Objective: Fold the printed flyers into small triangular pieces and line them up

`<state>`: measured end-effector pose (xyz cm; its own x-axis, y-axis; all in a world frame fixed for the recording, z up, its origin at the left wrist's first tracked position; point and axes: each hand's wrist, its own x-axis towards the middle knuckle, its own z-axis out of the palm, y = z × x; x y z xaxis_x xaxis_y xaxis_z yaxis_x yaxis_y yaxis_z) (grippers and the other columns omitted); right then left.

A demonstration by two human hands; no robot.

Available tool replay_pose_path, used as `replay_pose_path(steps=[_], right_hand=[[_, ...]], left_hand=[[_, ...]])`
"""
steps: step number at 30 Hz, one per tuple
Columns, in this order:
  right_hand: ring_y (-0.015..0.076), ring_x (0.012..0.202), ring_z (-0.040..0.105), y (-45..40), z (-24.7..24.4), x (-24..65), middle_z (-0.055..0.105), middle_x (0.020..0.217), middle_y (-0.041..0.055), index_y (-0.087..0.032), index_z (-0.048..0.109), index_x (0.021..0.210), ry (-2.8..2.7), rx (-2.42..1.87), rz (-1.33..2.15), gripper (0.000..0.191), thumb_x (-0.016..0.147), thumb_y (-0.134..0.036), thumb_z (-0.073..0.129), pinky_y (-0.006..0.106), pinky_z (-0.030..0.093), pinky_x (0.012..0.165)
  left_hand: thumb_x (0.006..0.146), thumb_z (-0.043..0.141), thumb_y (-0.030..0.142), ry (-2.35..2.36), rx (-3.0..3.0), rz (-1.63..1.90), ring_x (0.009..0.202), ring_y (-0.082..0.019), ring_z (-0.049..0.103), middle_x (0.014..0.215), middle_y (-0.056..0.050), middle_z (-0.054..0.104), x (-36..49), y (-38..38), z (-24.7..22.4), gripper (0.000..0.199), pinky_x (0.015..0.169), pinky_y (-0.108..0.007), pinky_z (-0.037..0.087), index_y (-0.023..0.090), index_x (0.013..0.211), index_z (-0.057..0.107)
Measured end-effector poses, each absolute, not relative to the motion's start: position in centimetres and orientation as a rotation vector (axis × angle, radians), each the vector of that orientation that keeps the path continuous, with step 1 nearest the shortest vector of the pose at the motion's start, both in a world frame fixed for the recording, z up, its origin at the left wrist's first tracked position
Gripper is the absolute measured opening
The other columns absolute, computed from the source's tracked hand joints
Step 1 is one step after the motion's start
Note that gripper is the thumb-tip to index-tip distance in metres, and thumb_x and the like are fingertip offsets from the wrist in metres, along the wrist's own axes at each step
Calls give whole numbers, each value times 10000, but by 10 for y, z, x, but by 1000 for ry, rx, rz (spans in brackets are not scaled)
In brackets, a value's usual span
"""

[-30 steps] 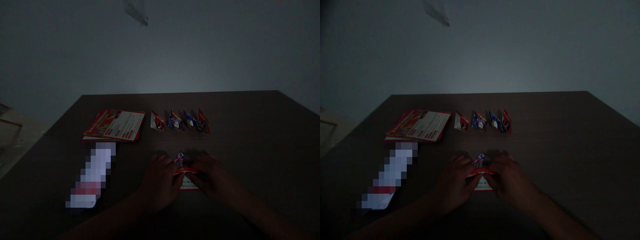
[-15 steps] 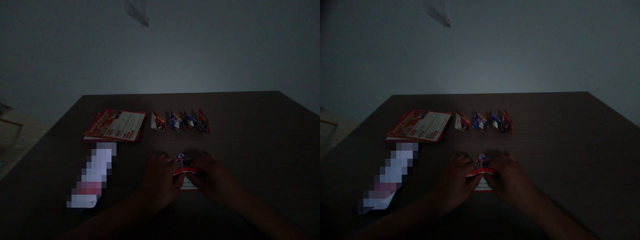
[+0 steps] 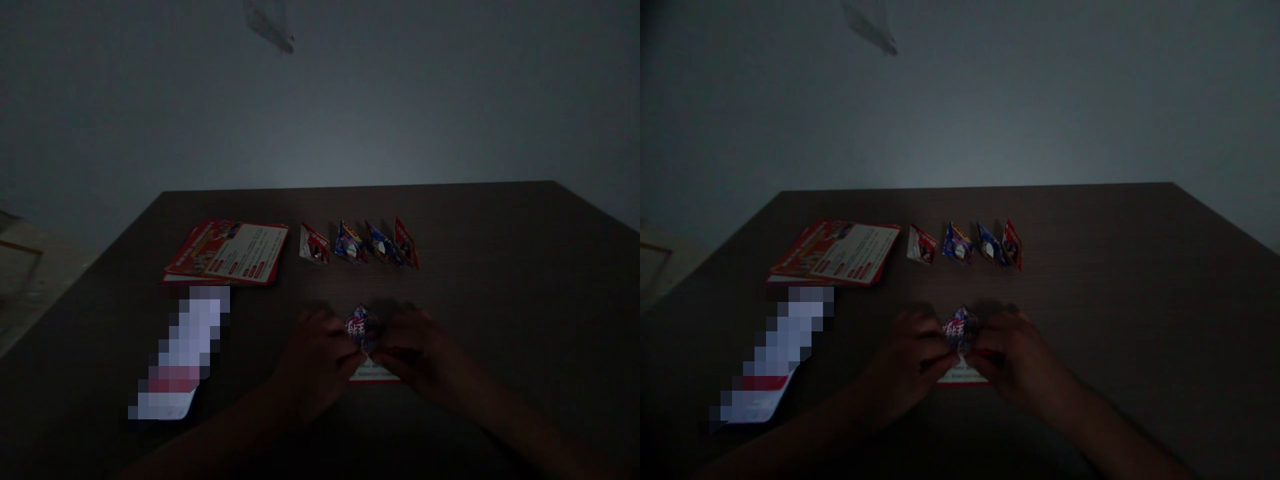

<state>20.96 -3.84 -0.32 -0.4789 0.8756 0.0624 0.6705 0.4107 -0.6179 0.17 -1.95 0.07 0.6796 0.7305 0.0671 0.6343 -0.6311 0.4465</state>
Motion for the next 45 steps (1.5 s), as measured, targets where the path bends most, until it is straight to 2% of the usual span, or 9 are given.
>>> replay_pose_path(steps=[6, 11, 15, 20, 26, 37, 45], right_hand=[[177, 794, 581, -40, -8, 215, 647, 792, -6, -288, 700, 844, -2305, -1265, 728, 149, 785, -157, 660, 334, 354, 720], [179, 794, 590, -40, -10, 218, 656, 825, 5, -286, 719, 809, -2306, -1260, 697, 122, 775, -177, 676, 337, 375, 710], [176, 799, 594, -38, -5, 219, 653, 814, -8, -292, 717, 797, -2319, -1262, 751, 108, 773, -191, 687, 340, 381, 728], [166, 763, 590, -37, -2, 219, 650, 780, 0, -244, 697, 776, -2321, -1282, 786, 58, 815, -227, 658, 334, 387, 721], [161, 743, 583, -37, -5, 218, 632, 754, -1, -211, 657, 716, -2332, -1325, 802, 111, 823, -236, 654, 308, 380, 690], [160, 661, 559, -37, 1, 213, 615, 690, 15, -182, 596, 693, -2318, -1404, 688, 189, 868, -252, 571, 304, 377, 654], [168, 642, 532, -37, 0, 207, 589, 650, 11, -179, 570, 672, -2302, -1484, 661, 177, 835, -236, 605, 309, 358, 631]], left_hand=[[864, 522, 155, 947, 2722, 317, 796, -175, 508, 874, -41, 620, -2, -22, 1, 127, 696, -325, 345, 179, 819, 638], [879, 520, 211, 927, 2723, 322, 814, -184, 503, 878, -42, 609, -2, -24, 3, 127, 704, -330, 352, 186, 828, 633], [879, 503, 184, 932, 2774, 294, 794, -185, 497, 871, -48, 603, -3, -25, 3, 139, 693, -338, 349, 190, 847, 638], [836, 591, 215, 960, 2639, 387, 843, -188, 512, 920, -25, 625, -6, -23, -1, 85, 731, -340, 363, 201, 793, 662], [811, 650, 248, 984, 2525, 408, 855, -186, 527, 903, -10, 635, -7, -20, -6, 73, 753, -345, 364, 206, 759, 677], [871, 555, 278, 1152, 2403, 356, 837, -198, 503, 847, -44, 579, 0, -20, -1, 155, 745, -338, 392, 164, 779, 606], [867, 550, 288, 1201, 2412, 361, 810, -196, 511, 828, -48, 574, 4, -18, -6, 162, 710, -330, 383, 161, 776, 593]])
